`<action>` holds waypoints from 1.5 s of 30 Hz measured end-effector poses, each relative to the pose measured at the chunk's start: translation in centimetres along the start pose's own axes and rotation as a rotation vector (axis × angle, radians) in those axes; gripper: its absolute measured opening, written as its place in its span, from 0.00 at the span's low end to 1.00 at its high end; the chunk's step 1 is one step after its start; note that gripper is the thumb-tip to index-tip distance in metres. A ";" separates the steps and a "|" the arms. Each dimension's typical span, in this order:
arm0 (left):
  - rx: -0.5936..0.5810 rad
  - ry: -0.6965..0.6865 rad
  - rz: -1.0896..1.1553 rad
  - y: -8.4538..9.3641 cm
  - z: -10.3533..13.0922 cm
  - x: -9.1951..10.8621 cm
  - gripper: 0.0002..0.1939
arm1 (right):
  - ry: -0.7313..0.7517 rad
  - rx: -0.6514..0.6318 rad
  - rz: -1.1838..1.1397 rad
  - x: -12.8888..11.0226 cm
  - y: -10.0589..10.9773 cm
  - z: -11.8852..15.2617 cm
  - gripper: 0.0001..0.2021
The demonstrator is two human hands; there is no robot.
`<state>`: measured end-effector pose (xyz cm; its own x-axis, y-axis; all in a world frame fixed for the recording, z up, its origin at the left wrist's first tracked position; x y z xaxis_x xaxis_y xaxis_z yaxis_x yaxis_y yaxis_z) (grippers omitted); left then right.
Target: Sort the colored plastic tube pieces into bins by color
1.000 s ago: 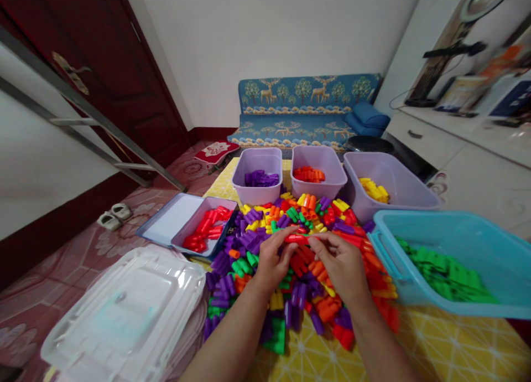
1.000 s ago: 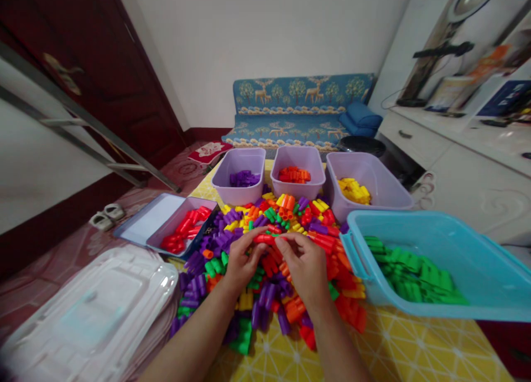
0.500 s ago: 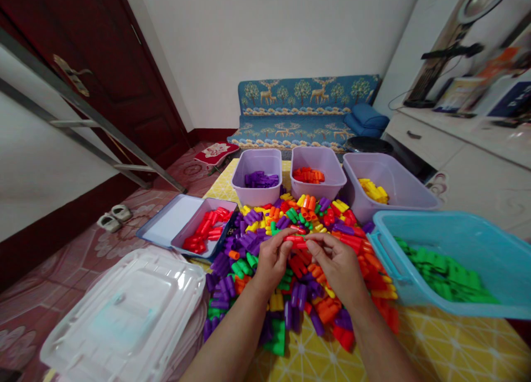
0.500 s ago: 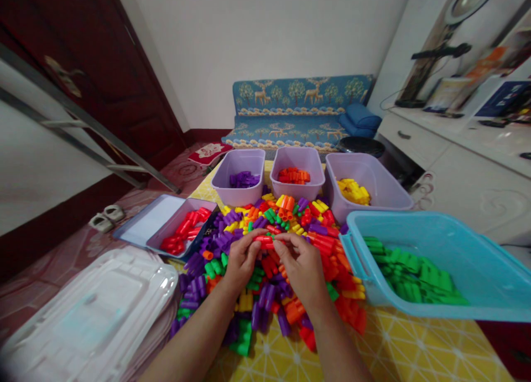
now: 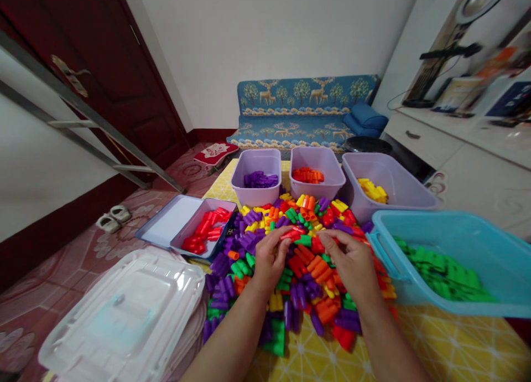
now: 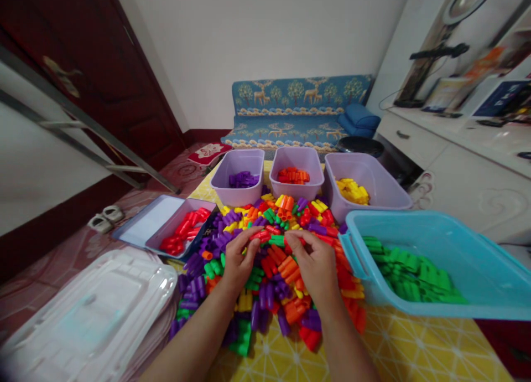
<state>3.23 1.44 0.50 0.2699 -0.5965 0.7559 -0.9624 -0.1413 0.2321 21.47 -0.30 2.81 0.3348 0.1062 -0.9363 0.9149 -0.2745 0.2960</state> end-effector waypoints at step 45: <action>-0.076 0.001 -0.299 -0.6 -0.3 -0.3 0.15 | 0.413 -0.120 0.710 0.1 -4.8 1.4 0.17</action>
<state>3.72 1.93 0.38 0.5409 -0.5369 0.6474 -0.8351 -0.2510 0.4895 16.84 -0.32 0.99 0.8761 0.2952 -0.3811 0.4647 -0.3071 0.8305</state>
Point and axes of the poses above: each hand's wrist, its own z-axis away from the middle knuckle, its own y-axis out of the back of the hand, x = y × z, the point moved 5 cm from there along -z, towards the middle knuckle, and after that the axes turned 2 degrees about z, right-handed, at the moved point
